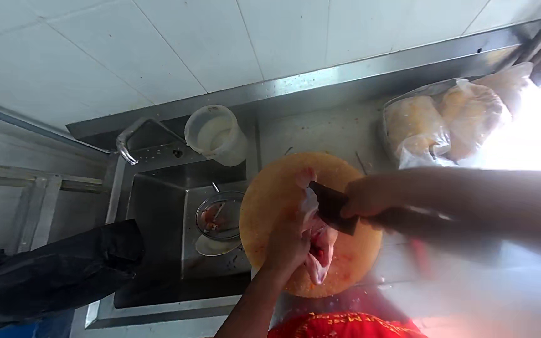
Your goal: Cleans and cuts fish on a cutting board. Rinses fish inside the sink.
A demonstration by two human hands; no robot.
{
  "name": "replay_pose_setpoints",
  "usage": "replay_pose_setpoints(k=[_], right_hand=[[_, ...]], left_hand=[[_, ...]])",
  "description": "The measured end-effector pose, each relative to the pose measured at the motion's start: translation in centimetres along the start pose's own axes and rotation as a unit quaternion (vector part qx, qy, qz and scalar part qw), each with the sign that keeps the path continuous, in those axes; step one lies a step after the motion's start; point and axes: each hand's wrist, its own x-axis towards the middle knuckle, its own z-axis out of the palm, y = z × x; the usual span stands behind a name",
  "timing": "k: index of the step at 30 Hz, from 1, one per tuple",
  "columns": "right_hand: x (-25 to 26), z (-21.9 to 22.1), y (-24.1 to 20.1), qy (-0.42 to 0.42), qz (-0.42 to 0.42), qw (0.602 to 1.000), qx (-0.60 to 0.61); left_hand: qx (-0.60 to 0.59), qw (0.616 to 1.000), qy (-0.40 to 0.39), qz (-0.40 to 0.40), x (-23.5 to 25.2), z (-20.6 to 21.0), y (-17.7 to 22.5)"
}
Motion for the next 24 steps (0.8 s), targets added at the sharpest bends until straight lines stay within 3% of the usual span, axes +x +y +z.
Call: replay_pose_setpoints(k=[2, 4, 8, 12, 19, 24], right_hand=[[-2.7, -1.0, -2.2, 0.008, 0.009, 0.999, -0.045], [-2.2, -0.8, -3.7, 0.016, 0.018, 0.997, -0.070], [0.5, 2.2, -4.3, 0.033, 0.059, 0.997, 0.040], [1.5, 6.9, -3.7, 0.110, 0.047, 0.993, 0.022], [4.9, 11.5, -2.3, 0.215, 0.046, 0.960, 0.172], [2.6, 12.2, -1.1, 0.167, 0.027, 0.955, 0.245]], left_hand=[[-0.010, 1.000, 0.018, 0.009, 0.0, 0.1, -0.1], [-0.022, 1.000, 0.017, 0.008, -0.1, 0.0, -0.5], [-0.056, 0.998, 0.010, 0.019, 0.1, 0.3, -1.8], [-0.087, 0.994, 0.034, 0.055, 0.3, 0.6, -2.7], [-0.116, 0.989, 0.033, 0.084, 0.6, 0.6, -3.1], [-0.090, 0.992, 0.038, 0.079, 0.4, 0.4, -2.8]])
